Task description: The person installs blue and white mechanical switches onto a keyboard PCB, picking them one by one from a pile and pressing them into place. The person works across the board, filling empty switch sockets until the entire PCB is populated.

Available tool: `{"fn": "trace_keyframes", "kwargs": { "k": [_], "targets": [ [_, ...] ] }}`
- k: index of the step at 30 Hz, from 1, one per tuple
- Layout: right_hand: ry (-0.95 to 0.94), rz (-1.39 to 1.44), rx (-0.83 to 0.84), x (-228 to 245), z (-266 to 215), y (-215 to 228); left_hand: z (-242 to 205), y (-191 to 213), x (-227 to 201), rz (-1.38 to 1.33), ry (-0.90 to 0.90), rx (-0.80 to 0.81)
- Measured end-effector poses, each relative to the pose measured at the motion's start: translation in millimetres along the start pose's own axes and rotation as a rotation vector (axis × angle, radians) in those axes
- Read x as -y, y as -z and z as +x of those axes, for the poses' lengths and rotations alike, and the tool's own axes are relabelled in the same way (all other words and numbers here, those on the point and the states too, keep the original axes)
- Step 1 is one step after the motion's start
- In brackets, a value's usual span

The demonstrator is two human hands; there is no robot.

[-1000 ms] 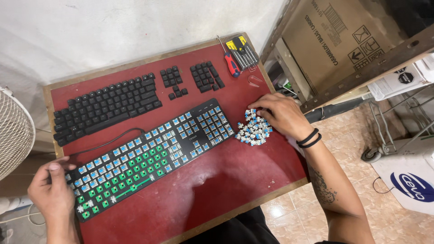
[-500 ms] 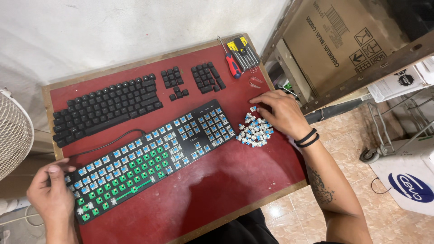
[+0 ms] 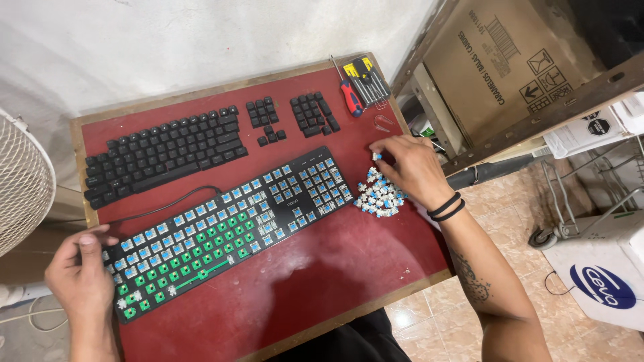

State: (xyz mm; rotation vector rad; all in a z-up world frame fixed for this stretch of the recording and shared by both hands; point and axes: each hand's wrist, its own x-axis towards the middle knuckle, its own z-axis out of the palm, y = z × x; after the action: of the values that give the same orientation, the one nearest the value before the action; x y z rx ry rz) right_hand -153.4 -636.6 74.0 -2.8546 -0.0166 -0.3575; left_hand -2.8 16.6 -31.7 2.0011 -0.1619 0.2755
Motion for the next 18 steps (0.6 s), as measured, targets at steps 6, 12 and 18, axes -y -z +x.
{"fn": "trace_keyframes", "kwargs": {
  "k": [6, 12, 18],
  "targets": [
    [0.178, 0.237, -0.054, 57.6, 25.1, 14.6, 1.5, -2.0, -7.3, 0.014, 0.003, -0.014],
    [0.308, 0.442, 0.064, 130.0, 51.4, 0.0, 4.4, -4.5, -23.7, -0.056, 0.018, -0.025],
    [0.402, 0.493, 0.154, 210.0, 69.4, -44.2, 8.0, -1.4, -30.7, -0.107, -0.039, -0.02]
  ]
}}
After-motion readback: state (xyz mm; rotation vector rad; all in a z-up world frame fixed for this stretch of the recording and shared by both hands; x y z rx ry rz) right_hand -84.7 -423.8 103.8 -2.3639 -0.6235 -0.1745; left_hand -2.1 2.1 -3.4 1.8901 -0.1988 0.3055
